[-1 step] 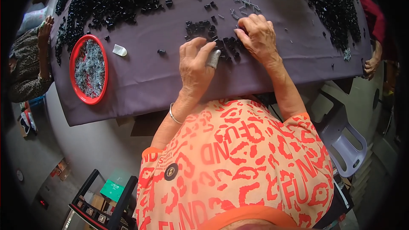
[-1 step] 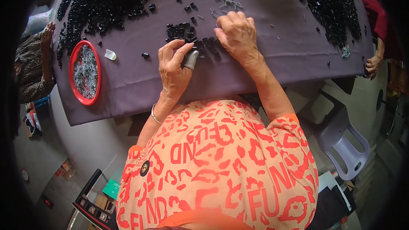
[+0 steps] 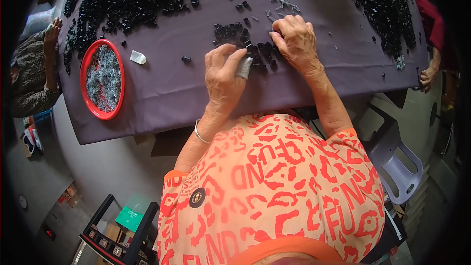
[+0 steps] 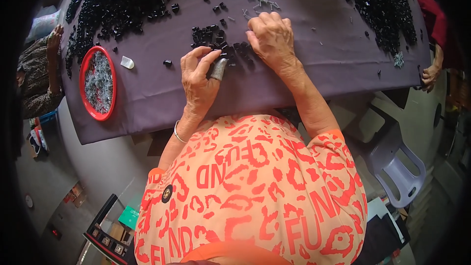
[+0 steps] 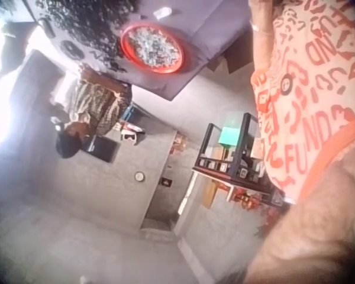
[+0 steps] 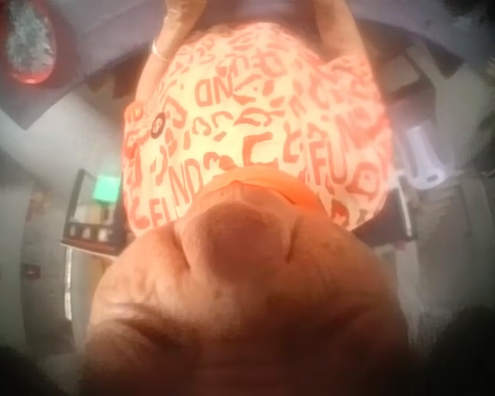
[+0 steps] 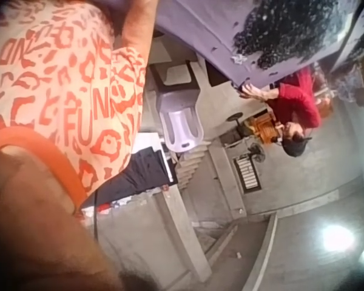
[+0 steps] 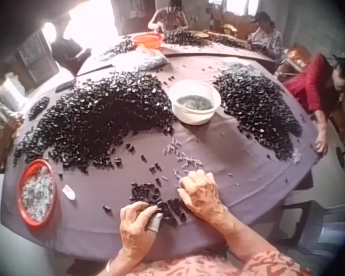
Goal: The person assembles small plastic components by inserting small pins into black plastic pieces by hand.
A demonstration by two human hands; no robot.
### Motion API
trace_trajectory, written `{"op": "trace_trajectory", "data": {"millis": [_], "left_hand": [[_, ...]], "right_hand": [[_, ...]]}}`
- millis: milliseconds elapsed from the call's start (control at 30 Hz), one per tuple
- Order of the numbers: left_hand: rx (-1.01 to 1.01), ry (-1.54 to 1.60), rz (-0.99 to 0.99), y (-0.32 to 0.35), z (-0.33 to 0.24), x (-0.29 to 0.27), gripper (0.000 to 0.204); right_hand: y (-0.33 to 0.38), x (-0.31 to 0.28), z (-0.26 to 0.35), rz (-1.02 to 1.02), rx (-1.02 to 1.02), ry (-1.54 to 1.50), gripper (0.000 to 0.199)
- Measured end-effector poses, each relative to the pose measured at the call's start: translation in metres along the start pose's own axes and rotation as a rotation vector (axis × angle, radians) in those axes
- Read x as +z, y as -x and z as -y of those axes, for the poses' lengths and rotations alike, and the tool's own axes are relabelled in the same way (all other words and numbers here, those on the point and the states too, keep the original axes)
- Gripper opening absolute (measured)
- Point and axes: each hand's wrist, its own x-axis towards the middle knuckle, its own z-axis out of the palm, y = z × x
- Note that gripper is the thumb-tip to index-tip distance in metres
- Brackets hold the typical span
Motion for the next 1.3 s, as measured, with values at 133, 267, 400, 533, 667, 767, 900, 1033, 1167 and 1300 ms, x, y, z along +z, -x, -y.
{"op": "trace_trajectory", "data": {"millis": [133, 267, 400, 533, 667, 767, 900, 1033, 1167, 1300], "left_hand": [[-0.051, -0.041, -0.020, 0.009, 0.007, -0.015, 0.027], [-0.068, -0.099, -0.041, 0.002, 0.016, -0.026, 0.027], [-0.035, -0.153, 0.010, -0.035, 0.018, -0.014, 0.018], [-0.094, -0.201, 0.125, -0.059, 0.012, 0.009, 0.014], [-0.210, -0.229, 0.294, -0.069, 0.007, 0.018, 0.013], [-0.151, -0.249, 0.269, -0.067, 0.006, 0.020, 0.013], [-0.068, -0.124, 0.223, -0.054, 0.000, 0.018, 0.013], [-0.044, -0.043, 0.117, -0.047, 0.003, 0.011, 0.016], [-0.105, -0.100, 0.050, -0.059, 0.025, -0.001, 0.013], [-0.064, -0.099, 0.134, -0.081, 0.030, 0.001, 0.017]], "right_hand": [[-0.001, 0.002, -0.001, 0.049, -0.101, 0.092, 0.008], [0.011, -0.008, -0.006, -0.068, -0.089, -0.046, 0.007], [0.020, -0.022, 0.000, -0.089, 0.111, -0.517, 0.013], [0.027, -0.026, 0.005, -0.077, 0.144, -0.594, 0.013], [0.036, -0.025, 0.005, -0.098, 0.150, -0.610, 0.012], [0.039, -0.024, 0.007, -0.074, 0.209, -0.636, 0.012], [0.039, -0.015, 0.004, -0.125, 0.123, -0.598, 0.012], [0.041, -0.006, -0.001, -0.198, 0.089, -0.565, 0.013], [0.046, -0.001, -0.001, -0.267, 0.211, -0.631, 0.014], [0.046, 0.002, -0.003, -0.265, 0.163, -0.593, 0.015]]}}
